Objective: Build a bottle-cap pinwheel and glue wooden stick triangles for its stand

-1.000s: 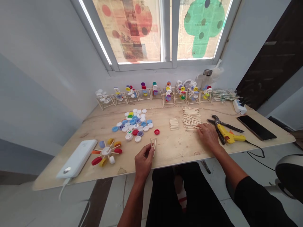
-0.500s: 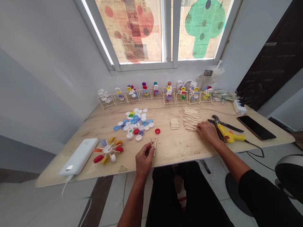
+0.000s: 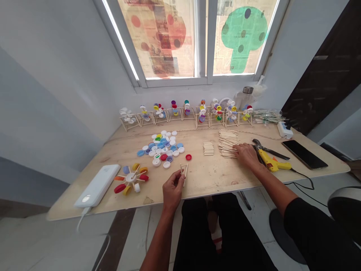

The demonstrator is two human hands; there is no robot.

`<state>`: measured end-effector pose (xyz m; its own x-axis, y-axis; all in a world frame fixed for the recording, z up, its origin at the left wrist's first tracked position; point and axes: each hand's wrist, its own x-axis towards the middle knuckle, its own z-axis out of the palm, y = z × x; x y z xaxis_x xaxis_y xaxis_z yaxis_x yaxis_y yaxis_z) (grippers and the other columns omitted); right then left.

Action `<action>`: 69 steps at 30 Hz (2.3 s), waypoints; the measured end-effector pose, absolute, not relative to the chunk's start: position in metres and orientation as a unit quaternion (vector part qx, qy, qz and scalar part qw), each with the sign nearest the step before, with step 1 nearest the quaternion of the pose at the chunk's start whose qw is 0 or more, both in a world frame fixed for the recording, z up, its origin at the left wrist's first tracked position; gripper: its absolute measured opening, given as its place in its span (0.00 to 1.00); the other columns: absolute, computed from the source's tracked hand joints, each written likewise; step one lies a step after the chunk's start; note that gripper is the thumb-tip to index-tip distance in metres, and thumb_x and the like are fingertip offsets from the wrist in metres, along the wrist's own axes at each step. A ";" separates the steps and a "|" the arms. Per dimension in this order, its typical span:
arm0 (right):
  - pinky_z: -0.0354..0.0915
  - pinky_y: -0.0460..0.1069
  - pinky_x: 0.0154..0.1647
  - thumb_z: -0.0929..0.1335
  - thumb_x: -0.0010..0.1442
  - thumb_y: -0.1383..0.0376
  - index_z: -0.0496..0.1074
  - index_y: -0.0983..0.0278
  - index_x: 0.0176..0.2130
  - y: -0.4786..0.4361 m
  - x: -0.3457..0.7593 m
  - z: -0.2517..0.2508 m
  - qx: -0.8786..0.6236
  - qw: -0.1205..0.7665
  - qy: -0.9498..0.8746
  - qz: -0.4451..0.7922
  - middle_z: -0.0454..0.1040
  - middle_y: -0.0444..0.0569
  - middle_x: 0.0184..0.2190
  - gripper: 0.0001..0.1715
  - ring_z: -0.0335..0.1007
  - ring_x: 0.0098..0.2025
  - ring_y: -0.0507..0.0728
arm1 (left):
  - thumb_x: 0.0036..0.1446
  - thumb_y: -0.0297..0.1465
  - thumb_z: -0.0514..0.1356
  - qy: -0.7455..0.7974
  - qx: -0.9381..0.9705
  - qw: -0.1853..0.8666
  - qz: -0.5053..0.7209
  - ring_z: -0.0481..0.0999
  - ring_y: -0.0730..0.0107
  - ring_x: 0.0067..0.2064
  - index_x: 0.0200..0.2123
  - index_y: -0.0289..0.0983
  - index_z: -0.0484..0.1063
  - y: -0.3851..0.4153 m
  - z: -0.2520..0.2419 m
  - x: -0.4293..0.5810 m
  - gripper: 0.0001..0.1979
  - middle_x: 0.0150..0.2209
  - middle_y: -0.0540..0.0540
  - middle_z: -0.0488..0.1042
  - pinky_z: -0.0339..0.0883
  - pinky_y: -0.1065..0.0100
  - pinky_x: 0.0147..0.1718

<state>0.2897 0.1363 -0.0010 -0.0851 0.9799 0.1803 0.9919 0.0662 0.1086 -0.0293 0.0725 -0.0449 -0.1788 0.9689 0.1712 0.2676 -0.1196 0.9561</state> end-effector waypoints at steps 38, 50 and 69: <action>0.60 0.47 0.30 0.58 0.61 0.53 0.65 0.63 0.31 0.094 0.260 0.005 -0.623 0.293 -0.688 0.228 0.75 0.47 0.29 0.18 0.68 0.30 0.52 | 0.49 0.37 0.60 0.587 0.464 0.320 0.581 0.74 0.68 0.31 0.52 0.33 0.68 0.076 -0.051 -0.028 0.27 0.29 0.47 0.74 0.68 0.68 0.31; 0.57 0.46 0.31 0.74 0.46 0.54 0.68 0.63 0.29 0.065 0.223 0.001 -0.500 0.479 -0.425 0.583 0.73 0.43 0.25 0.18 0.60 0.27 0.49 | 0.50 0.30 0.60 0.603 0.388 0.364 0.594 0.75 0.63 0.46 0.56 0.36 0.66 0.066 -0.051 -0.038 0.27 0.47 0.38 0.75 0.70 0.64 0.43; 0.58 0.47 0.33 0.74 0.45 0.53 0.68 0.63 0.30 0.063 0.215 0.003 -0.498 0.473 -0.414 0.597 0.75 0.45 0.27 0.19 0.63 0.28 0.50 | 0.50 0.36 0.61 0.488 0.496 0.482 0.532 0.72 0.71 0.31 0.44 0.36 0.76 0.059 -0.002 0.023 0.18 0.34 0.43 0.76 0.66 0.72 0.25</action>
<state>0.2149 0.0626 0.0027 -0.0565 0.9777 -0.2025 -0.1522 -0.2089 -0.9660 0.0225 0.0589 -0.0019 -0.0430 0.9974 0.0572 -0.0302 -0.0585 0.9978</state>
